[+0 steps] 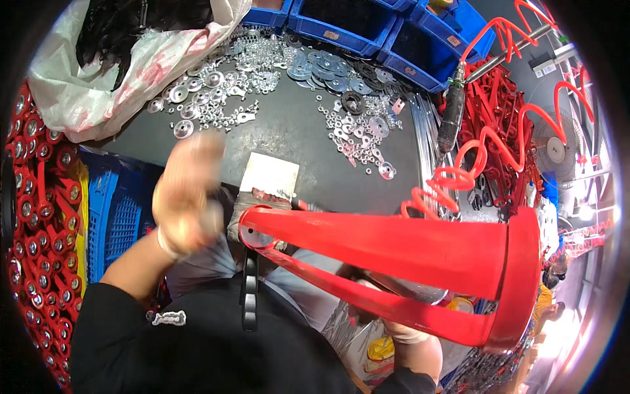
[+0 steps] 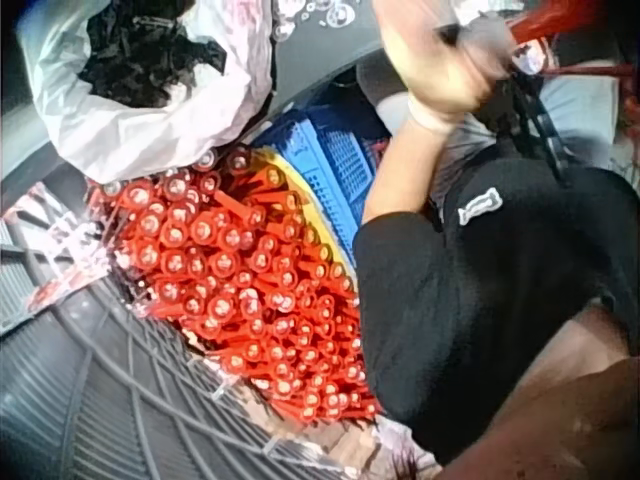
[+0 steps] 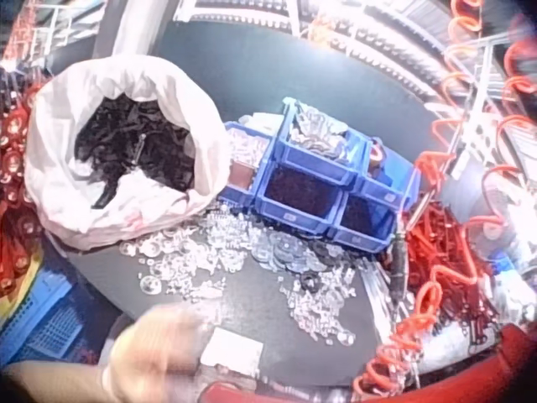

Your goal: The person assembles components of a mechanical caulking gun by attaching metal washers and assembly brackets to a caulking gun frame and a grease gun barrel, using a pneumatic screwdriver and an industrial jig to secure the parts.

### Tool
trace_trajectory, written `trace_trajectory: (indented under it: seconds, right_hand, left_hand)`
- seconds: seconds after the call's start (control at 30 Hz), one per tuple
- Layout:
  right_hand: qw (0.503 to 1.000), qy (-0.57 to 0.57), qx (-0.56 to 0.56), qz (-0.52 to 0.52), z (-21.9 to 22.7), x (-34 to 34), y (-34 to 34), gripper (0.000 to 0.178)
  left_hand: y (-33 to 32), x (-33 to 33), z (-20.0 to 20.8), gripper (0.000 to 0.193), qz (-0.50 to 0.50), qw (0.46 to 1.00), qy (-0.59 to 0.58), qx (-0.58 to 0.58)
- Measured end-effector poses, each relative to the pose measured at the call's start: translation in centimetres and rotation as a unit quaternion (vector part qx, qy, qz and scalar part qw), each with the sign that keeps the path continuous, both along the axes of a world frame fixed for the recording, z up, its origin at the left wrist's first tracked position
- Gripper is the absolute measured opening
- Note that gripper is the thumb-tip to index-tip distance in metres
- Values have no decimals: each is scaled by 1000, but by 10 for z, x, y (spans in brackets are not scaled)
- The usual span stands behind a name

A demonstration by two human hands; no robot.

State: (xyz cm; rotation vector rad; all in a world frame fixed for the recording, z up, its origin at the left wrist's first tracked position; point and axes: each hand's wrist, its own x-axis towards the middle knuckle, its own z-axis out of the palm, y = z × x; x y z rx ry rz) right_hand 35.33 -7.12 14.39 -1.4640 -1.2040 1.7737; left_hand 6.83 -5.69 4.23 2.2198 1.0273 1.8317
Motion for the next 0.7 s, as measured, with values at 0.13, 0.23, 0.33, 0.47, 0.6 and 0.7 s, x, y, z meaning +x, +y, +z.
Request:
trace_trajectory:
  seconds: [0.13, 0.23, 0.33, 0.47, 0.6, 0.7]
  right_hand:
    - [997, -42, -57, -16, 1, 6, -14, 67]
    - [990, -48, -53, -124, -22, 13, -12, 65]
    - [995, -82, -51, -36, -12, 7, -11, 64]
    - [995, -90, -17, 45, -3, 5, -9, 59]
    - [915, -282, 139, 255, 14, 8, 19, 48]
    - [919, -263, 132, 263, 20, 29, 49, 48]
  left_hand:
    - [-26, 23, -21, 35, -3, 993, 120, 0]
    - [-19, 29, -31, 39, -26, 996, 87, 14]
    - [-24, 27, -31, 41, -25, 995, 96, -4]
    - [-23, 28, -37, 42, -25, 997, 78, 2]
    - [-24, 29, -36, 35, -22, 998, 66, 0]
    - [-27, 29, -34, 37, -10, 998, 64, -4]
